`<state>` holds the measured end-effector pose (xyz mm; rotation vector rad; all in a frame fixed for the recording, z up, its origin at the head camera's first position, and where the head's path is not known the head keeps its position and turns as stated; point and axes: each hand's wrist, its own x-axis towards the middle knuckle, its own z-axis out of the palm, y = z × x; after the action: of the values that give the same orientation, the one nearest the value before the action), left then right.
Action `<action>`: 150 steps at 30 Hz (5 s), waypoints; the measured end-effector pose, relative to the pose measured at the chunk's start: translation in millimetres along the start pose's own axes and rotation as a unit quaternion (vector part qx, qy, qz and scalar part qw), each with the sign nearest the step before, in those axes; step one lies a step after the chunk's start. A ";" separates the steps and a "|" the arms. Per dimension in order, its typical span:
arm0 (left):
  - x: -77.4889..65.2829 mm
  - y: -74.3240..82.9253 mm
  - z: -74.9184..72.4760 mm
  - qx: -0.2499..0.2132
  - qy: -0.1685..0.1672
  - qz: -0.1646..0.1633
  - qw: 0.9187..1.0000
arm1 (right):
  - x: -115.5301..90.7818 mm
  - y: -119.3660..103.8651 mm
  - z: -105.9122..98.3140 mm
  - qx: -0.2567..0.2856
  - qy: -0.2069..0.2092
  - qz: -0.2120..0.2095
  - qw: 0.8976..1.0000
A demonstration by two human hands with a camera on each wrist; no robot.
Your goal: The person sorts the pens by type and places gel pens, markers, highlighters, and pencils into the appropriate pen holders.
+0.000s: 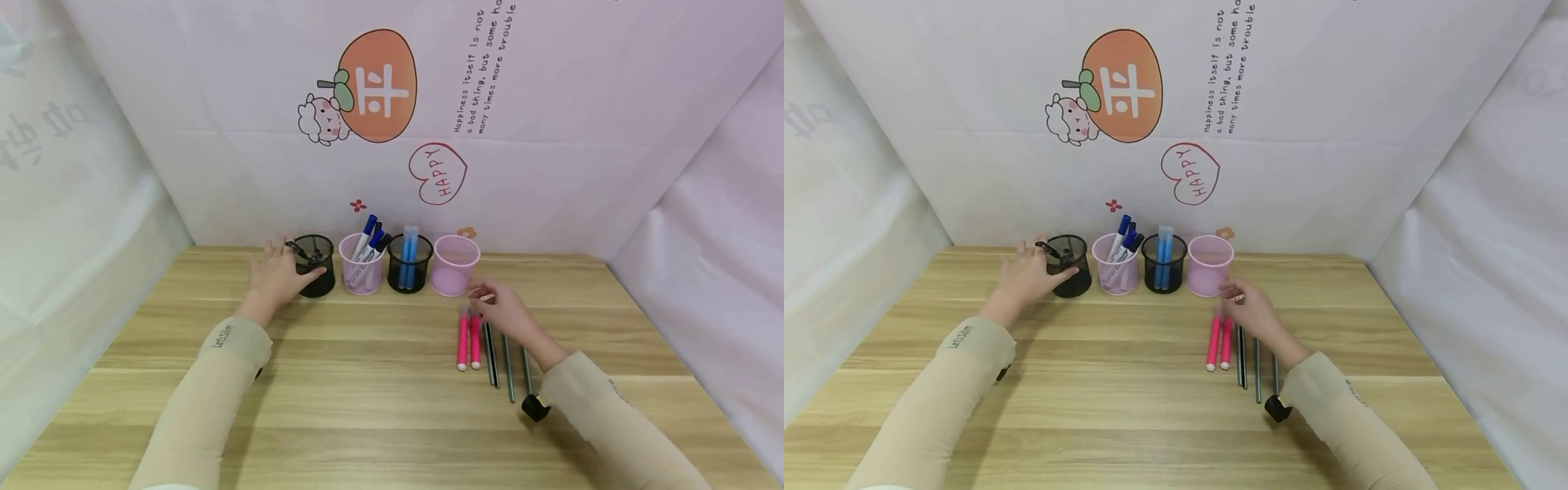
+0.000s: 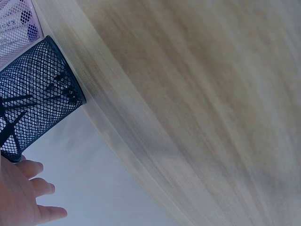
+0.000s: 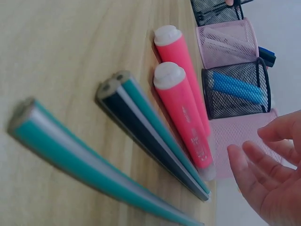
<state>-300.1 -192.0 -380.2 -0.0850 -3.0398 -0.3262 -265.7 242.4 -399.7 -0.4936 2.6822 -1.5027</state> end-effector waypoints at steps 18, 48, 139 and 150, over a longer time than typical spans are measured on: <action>-0.2 0.0 0.8 0.004 -0.006 -0.002 1.000 | 1.5 0.4 -9.6 0.000 -0.067 0.121 0.990; -0.8 0.2 -0.5 -0.004 0.000 -0.001 1.000 | 11.9 0.3 6.2 -0.009 -0.146 0.144 0.979; -0.3 -0.2 0.8 -0.004 -0.006 -0.002 1.000 | 56.1 -78.9 -16.5 0.039 -0.020 0.023 0.999; -0.9 -0.1 -0.7 -0.002 -0.009 -0.004 1.000 | 73.4 -88.3 -7.0 0.097 0.037 0.027 0.994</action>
<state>-299.1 -192.3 -379.7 -0.0773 -3.0584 -0.3351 -313.6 184.4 -312.7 -0.3589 2.5422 -1.7755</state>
